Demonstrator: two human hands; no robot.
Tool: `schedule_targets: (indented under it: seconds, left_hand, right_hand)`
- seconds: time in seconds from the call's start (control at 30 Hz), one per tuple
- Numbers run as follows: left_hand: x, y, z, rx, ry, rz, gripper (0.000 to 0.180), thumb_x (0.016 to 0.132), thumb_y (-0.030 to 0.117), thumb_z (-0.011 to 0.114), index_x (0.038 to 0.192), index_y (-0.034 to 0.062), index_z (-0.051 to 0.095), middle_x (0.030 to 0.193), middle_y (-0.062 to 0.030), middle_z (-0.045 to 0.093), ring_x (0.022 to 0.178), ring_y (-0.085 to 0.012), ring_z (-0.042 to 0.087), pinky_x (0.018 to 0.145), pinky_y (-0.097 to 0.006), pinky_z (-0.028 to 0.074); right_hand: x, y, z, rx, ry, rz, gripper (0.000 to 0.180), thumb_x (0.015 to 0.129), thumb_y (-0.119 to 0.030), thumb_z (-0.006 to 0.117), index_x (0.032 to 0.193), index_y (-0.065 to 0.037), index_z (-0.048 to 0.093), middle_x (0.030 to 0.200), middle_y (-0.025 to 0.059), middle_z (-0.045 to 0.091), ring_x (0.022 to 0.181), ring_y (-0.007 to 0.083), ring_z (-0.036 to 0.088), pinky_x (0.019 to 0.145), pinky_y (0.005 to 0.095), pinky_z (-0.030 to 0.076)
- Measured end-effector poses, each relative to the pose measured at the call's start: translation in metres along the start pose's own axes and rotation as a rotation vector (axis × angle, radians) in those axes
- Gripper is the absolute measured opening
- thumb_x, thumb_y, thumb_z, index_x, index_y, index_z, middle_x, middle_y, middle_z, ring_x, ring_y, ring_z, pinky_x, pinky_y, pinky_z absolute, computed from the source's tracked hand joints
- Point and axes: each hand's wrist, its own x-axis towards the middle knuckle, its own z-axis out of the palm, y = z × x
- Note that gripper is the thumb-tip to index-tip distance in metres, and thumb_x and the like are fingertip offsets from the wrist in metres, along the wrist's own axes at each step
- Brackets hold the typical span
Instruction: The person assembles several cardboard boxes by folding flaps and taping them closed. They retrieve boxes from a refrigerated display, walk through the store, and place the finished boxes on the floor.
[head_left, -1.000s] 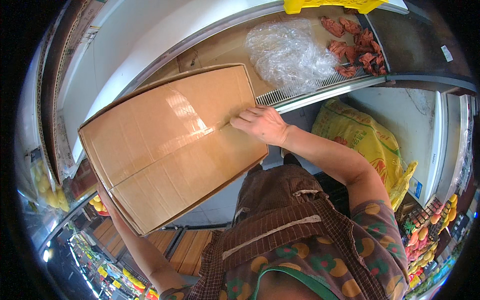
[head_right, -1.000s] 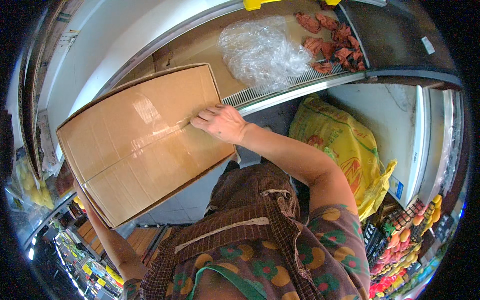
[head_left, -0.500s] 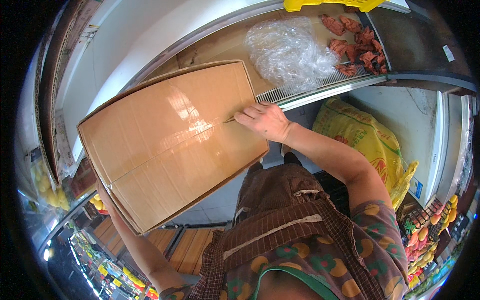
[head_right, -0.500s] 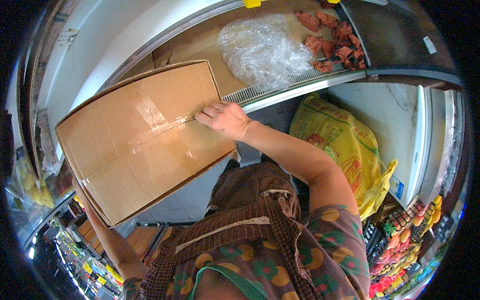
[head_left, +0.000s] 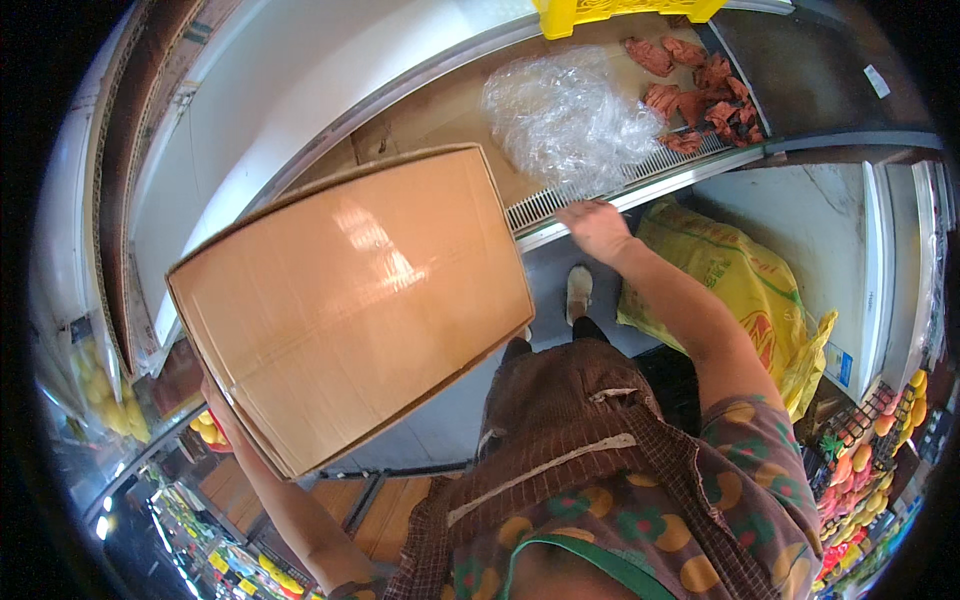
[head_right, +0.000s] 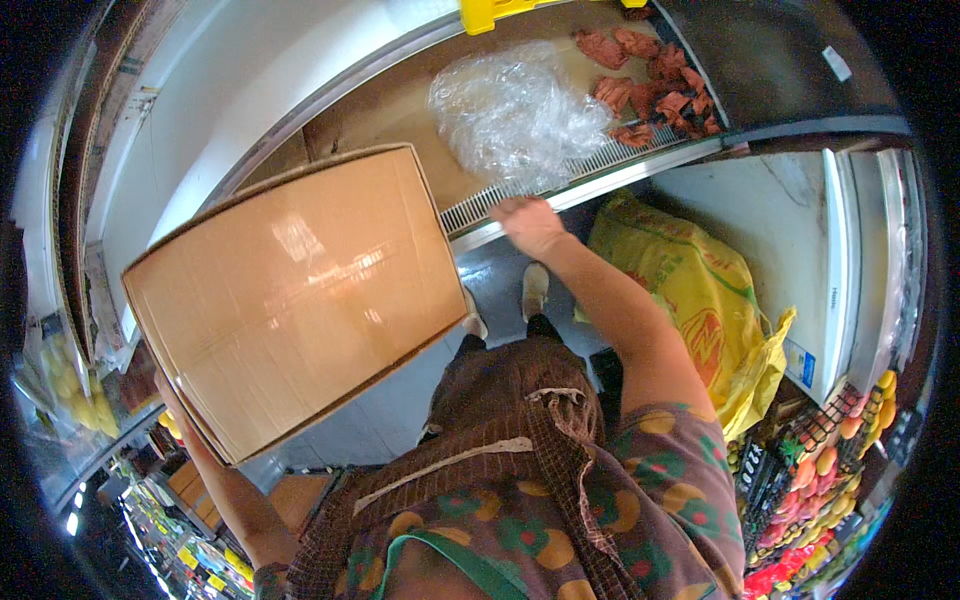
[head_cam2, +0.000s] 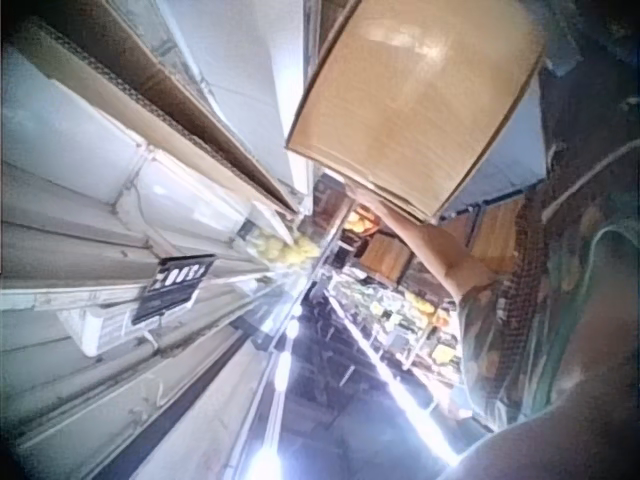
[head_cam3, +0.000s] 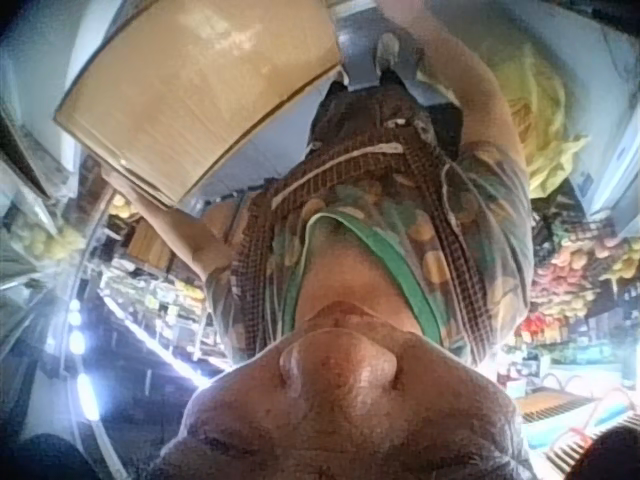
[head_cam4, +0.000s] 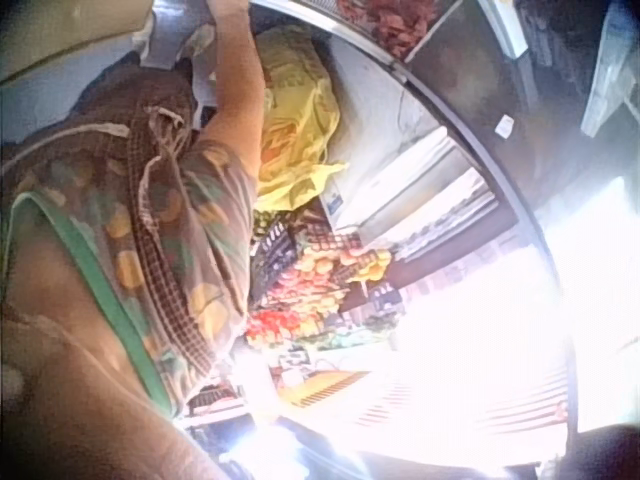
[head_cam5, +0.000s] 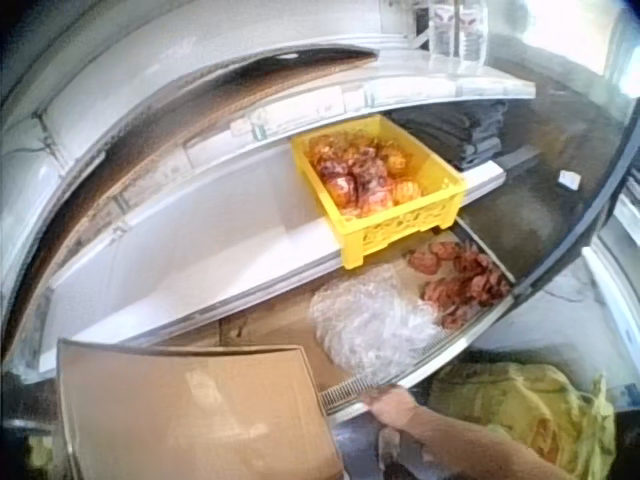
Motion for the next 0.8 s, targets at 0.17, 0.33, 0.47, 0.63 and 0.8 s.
schedule_targets:
  seconds: [0.17,0.33,0.47,0.63,0.8]
  left_hand:
    - [-0.006,-0.010,-0.001,-0.010,0.009,-0.015,0.047,0.099,0.032,0.035,0.133,0.0034,0.051,0.133,-0.0179,0.053,0.126,-0.0258,0.048,0.106,-0.034,0.034]
    - [-0.012,-0.019,-0.005,-0.009,0.031,-0.025,0.047,0.099,0.031,0.034,0.133,0.0033,0.051,0.133,-0.0179,0.053,0.126,-0.0259,0.047,0.106,-0.034,0.034]
    - [-0.013,-0.022,-0.006,-0.011,0.029,-0.030,0.046,0.099,0.031,0.034,0.132,0.0031,0.051,0.134,-0.0179,0.052,0.126,-0.0260,0.047,0.106,-0.034,0.034]
    - [-0.015,-0.029,-0.007,-0.007,0.026,-0.038,0.046,0.100,0.030,0.034,0.132,0.0030,0.051,0.134,-0.0178,0.052,0.126,-0.0261,0.047,0.106,-0.034,0.034]
    - [-0.002,-0.030,-0.009,-0.001,0.021,-0.017,0.046,0.100,0.030,0.033,0.132,0.0029,0.052,0.134,-0.0178,0.052,0.126,-0.0262,0.047,0.106,-0.035,0.034]
  right_hand:
    - [-0.001,-0.009,0.001,0.533,-0.009,0.420,0.013,0.095,-0.021,0.048,0.091,-0.009,0.052,0.076,0.0165,0.060,0.073,0.0351,0.063,0.062,0.0427,0.051]
    - [0.033,-0.055,0.030,1.065,-0.155,0.661,0.028,0.097,-0.029,0.046,0.099,-0.003,0.055,0.088,0.0178,0.063,0.088,0.0367,0.061,0.077,0.0443,0.047]
    - [0.042,-0.071,0.041,1.365,-0.161,0.737,0.028,0.098,-0.030,0.044,0.098,-0.004,0.056,0.081,0.0146,0.061,0.078,0.0320,0.059,0.074,0.0398,0.046]
    - [0.030,-0.058,0.029,1.208,-0.235,0.494,0.032,0.098,-0.034,0.042,0.096,-0.004,0.054,0.082,0.0145,0.060,0.078,0.0321,0.059,0.074,0.0411,0.046]
    - [-0.022,-0.054,0.038,1.035,-0.425,0.338,0.036,0.098,-0.040,0.040,0.098,-0.007,0.054,0.092,0.0160,0.062,0.088,0.0346,0.060,0.078,0.0446,0.046]
